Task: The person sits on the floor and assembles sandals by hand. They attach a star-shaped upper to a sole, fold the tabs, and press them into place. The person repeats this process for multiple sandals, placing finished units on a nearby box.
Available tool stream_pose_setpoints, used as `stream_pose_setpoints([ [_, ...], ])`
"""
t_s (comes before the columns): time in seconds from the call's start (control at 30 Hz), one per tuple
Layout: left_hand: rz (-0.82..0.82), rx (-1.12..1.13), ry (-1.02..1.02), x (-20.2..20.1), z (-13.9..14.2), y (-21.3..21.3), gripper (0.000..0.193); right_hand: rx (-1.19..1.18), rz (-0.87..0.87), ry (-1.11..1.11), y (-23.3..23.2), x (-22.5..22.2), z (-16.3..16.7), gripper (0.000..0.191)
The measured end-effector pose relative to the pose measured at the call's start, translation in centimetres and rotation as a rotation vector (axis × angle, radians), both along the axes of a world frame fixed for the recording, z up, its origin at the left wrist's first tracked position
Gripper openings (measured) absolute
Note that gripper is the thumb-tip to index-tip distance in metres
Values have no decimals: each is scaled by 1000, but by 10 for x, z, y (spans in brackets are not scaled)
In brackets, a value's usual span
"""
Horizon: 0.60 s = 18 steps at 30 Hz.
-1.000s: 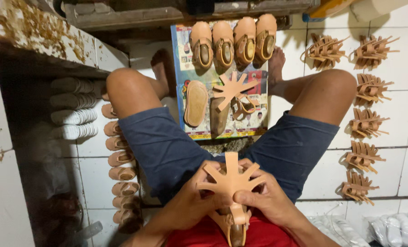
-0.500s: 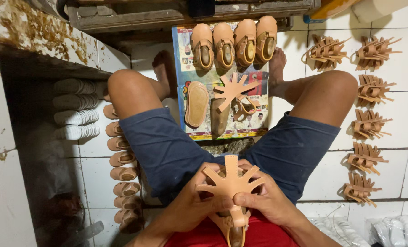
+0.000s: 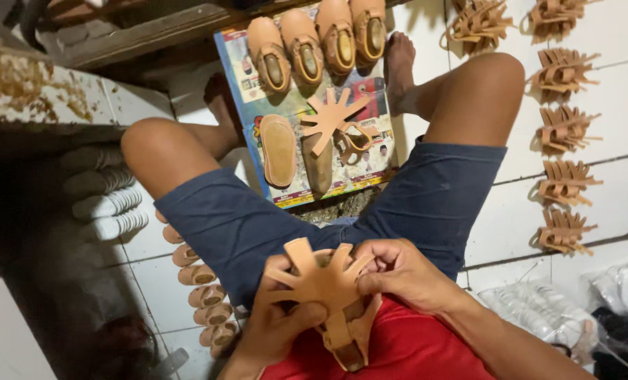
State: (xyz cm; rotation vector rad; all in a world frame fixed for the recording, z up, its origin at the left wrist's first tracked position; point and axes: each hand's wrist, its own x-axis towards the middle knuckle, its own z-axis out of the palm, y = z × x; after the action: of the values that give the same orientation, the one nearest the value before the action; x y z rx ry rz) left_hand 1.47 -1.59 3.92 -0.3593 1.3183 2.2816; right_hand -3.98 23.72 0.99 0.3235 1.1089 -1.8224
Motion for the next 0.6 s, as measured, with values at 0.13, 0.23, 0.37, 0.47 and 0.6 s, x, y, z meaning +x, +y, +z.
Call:
stream_pose_setpoints([
  [0.13, 79, 41, -9, 10, -12, 3, 75, 81, 53, -14, 4, 2, -2, 12],
  [0.23, 101, 51, -17, 15, -18, 4, 78, -26, -47, -118, 2, 0, 3, 12],
  [0.37, 165, 71, -24, 20, -17, 7, 81, 23, -49, -34, 5, 0, 12, 11],
  [0.47, 168, 100, -35, 20, -11, 9, 80, 118, 8, 89, 10, 1, 16, 12],
  [0.6, 149, 149, -7, 15, -6, 11, 76, 140, 61, 66, 11, 2, 17, 14],
])
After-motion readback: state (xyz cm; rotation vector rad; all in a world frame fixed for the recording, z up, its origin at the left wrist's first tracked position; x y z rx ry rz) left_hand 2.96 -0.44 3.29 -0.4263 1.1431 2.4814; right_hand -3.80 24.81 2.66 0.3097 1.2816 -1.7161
